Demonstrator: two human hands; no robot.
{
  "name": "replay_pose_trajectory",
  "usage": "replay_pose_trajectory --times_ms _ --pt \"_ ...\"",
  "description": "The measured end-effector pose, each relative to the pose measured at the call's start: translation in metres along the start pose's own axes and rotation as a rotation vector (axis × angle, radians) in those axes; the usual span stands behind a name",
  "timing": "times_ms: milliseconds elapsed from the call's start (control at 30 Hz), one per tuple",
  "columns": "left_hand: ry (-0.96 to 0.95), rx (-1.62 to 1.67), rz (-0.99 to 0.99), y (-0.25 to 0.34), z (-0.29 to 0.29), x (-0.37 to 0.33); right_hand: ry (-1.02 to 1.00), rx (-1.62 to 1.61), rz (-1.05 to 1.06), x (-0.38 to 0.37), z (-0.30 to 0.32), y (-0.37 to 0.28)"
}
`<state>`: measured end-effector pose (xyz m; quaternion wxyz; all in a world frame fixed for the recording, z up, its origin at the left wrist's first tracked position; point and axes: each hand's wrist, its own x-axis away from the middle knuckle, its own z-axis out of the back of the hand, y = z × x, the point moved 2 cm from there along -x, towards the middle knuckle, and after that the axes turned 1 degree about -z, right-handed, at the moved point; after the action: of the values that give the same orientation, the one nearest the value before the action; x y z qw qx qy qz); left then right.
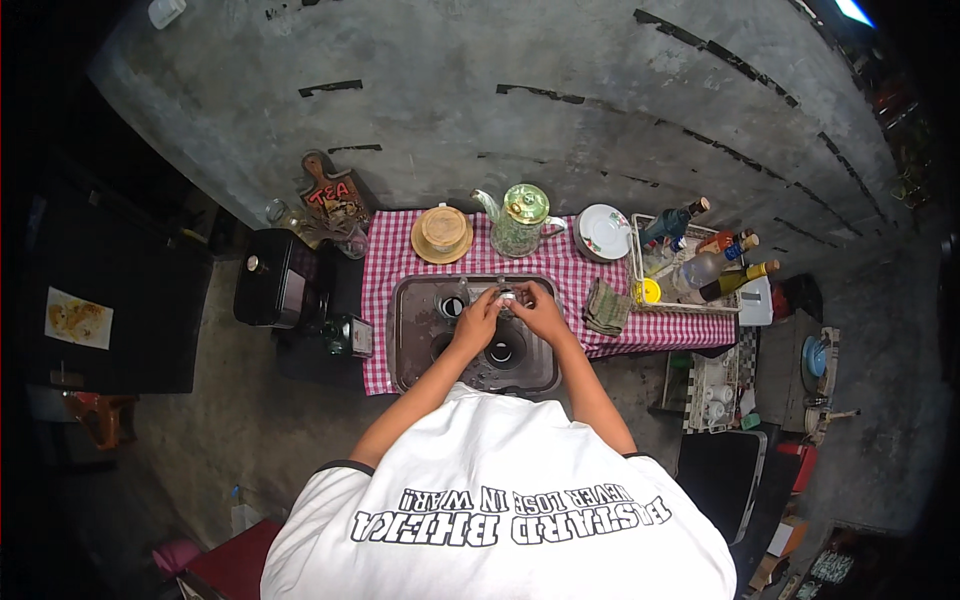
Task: The recorder is preparing a drink by pouring liquid from a green bottle into glasses on a tray and then stirring/mixing.
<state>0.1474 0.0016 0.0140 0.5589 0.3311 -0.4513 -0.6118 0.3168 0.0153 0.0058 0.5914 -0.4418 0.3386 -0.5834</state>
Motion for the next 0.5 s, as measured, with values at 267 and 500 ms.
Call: replay_pose_trajectory --times_ms 267,500 --pt "0.001 -0.001 0.005 0.0030 -0.0010 0.0000 0.010 0.032 0.027 -0.0005 0.0012 0.0024" --pt "-0.006 -0.014 0.012 0.0033 0.0009 0.0000 0.004 0.042 0.036 0.0005 0.0014 -0.0043"
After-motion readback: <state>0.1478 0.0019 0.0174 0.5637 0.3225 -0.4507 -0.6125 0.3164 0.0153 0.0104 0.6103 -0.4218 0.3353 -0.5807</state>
